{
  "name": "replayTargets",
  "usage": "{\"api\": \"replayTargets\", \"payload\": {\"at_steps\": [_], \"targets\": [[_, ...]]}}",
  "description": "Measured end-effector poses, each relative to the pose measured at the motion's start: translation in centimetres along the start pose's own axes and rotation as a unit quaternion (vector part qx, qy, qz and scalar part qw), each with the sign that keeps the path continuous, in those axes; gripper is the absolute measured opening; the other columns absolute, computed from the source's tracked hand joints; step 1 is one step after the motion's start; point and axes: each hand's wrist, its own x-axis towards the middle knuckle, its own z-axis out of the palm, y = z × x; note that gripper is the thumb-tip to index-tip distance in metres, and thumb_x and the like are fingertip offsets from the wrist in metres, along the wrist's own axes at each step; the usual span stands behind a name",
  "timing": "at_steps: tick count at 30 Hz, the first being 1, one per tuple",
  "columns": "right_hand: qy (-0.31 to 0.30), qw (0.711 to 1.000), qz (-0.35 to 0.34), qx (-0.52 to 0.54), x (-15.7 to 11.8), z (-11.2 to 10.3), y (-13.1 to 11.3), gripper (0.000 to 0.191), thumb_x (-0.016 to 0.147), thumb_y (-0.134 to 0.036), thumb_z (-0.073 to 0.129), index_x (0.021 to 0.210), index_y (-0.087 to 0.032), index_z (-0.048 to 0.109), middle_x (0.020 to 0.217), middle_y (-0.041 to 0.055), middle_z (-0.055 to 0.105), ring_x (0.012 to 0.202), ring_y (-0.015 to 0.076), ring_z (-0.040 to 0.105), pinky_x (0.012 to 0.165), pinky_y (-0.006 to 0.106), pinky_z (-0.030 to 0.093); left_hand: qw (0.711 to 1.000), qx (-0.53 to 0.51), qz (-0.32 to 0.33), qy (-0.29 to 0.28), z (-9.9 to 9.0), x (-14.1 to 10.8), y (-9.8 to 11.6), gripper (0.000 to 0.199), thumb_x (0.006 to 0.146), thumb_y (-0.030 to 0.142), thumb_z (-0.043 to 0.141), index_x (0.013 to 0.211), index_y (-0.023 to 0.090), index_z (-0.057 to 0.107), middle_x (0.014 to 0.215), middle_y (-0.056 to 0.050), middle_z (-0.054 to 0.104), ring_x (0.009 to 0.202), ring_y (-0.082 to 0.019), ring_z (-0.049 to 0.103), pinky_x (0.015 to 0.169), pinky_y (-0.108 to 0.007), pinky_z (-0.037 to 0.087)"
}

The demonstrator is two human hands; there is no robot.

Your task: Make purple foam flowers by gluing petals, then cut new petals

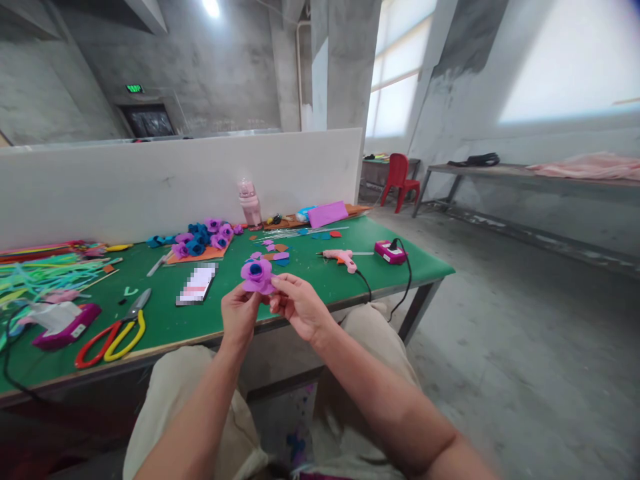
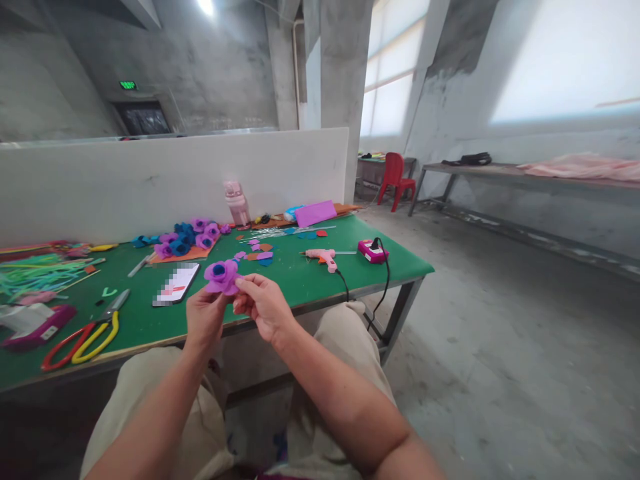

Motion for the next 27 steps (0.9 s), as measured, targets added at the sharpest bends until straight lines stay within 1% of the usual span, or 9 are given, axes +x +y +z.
{"api": "replayTargets", "payload": {"at_steps": [2, 4, 7, 9, 12, 15, 18, 23, 27], "targets": [[0.008, 1.000, -0.001, -0.009, 0.3, -0.4, 0.1, 0.025, 0.065, -0.037, 0.070, 0.070, -0.017, 0.056, 0.056, -0.0046, 0.058, 0.043, 0.0057, 0.048, 0.046, 0.019, 0.041, 1.000, 0.012, -0.012, 0.009, 0.1, -0.1, 0.3, 0.004, 0.062, 0.019, 0.068, 0.064, 0.015, 0.068, 0.049, 0.003, 0.060, 0.048, -0.011, 0.052, 0.051, -0.021, 0.043], [0.022, 0.998, -0.017, -0.048, 0.7, -1.0, 0.3, 0.024, 0.068, -0.039, 0.066, 0.072, -0.017, 0.057, 0.063, -0.0029, 0.060, 0.046, 0.0062, 0.049, 0.048, 0.021, 0.041, 0.999, 0.033, -0.027, 0.015, 0.2, -0.2, 0.7, 0.009, 0.064, 0.023, 0.068, 0.059, 0.015, 0.066, 0.046, 0.003, 0.058, 0.044, -0.010, 0.050, 0.048, -0.021, 0.041], [0.042, 0.983, -0.079, -0.158, 1.5, -2.2, 0.5, 0.018, 0.067, -0.034, 0.065, 0.073, -0.018, 0.059, 0.067, -0.0028, 0.060, 0.054, 0.0076, 0.050, 0.055, 0.021, 0.041, 0.998, 0.050, -0.041, 0.006, 0.4, -0.4, 1.3, 0.014, 0.066, 0.028, 0.069, 0.063, 0.015, 0.067, 0.044, 0.004, 0.056, 0.042, -0.009, 0.048, 0.045, -0.020, 0.039], [0.032, 0.969, -0.109, -0.220, 1.7, -2.8, 0.5, 0.014, 0.067, -0.030, 0.065, 0.075, -0.019, 0.061, 0.071, -0.0025, 0.060, 0.061, 0.0093, 0.052, 0.060, 0.022, 0.042, 0.998, 0.038, -0.043, -0.002, 0.5, -0.5, 1.4, 0.015, 0.066, 0.030, 0.070, 0.068, 0.015, 0.068, 0.045, 0.004, 0.056, 0.041, -0.009, 0.048, 0.045, -0.021, 0.040], [0.003, 0.957, -0.126, -0.260, 1.7, -3.2, 0.1, 0.015, 0.069, -0.030, 0.063, 0.079, -0.020, 0.064, 0.076, -0.0009, 0.061, 0.069, 0.0121, 0.053, 0.065, 0.024, 0.042, 0.999, 0.020, -0.029, 0.011, 0.3, -0.7, 1.5, 0.016, 0.065, 0.030, 0.072, 0.068, 0.015, 0.068, 0.047, 0.004, 0.057, 0.042, -0.010, 0.050, 0.046, -0.022, 0.042], [-0.010, 0.954, -0.151, -0.259, 1.3, -3.2, -0.2, 0.014, 0.072, -0.032, 0.063, 0.079, -0.020, 0.066, 0.075, -0.0001, 0.061, 0.070, 0.0131, 0.053, 0.067, 0.025, 0.042, 0.999, 0.038, -0.001, 0.034, -0.1, -0.7, 1.5, 0.013, 0.065, 0.028, 0.071, 0.063, 0.016, 0.067, 0.052, 0.002, 0.062, 0.049, -0.012, 0.056, 0.052, -0.023, 0.046], [-0.021, 0.966, -0.153, -0.209, 1.0, -3.1, -0.2, 0.014, 0.074, -0.033, 0.063, 0.076, -0.020, 0.065, 0.072, 0.0001, 0.060, 0.065, 0.0122, 0.052, 0.065, 0.025, 0.042, 0.997, 0.067, 0.014, 0.042, -0.5, -0.5, 1.7, 0.011, 0.063, 0.024, 0.072, 0.059, 0.016, 0.067, 0.056, 0.001, 0.065, 0.055, -0.014, 0.060, 0.057, -0.024, 0.048], [0.012, 0.980, -0.112, -0.163, 1.3, -2.7, 0.6, 0.027, 0.072, -0.040, 0.066, 0.061, -0.018, 0.058, 0.064, -0.0004, 0.058, 0.053, 0.0088, 0.046, 0.054, 0.022, 0.037, 0.998, -0.001, -0.048, 0.027, -0.4, 0.1, 1.5, 0.016, 0.065, 0.030, 0.072, 0.066, 0.015, 0.067, 0.050, 0.002, 0.062, 0.045, -0.011, 0.056, 0.051, -0.024, 0.046], [0.034, 0.968, -0.135, -0.210, 1.7, -2.4, 1.1, 0.025, 0.071, -0.042, 0.066, 0.066, -0.018, 0.060, 0.066, -0.0008, 0.059, 0.054, 0.0094, 0.047, 0.055, 0.023, 0.039, 0.994, -0.064, -0.083, 0.010, -0.2, 0.3, 1.2, 0.021, 0.062, 0.030, 0.075, 0.064, 0.014, 0.062, 0.052, 0.002, 0.062, 0.042, -0.010, 0.053, 0.046, -0.023, 0.044]]}}
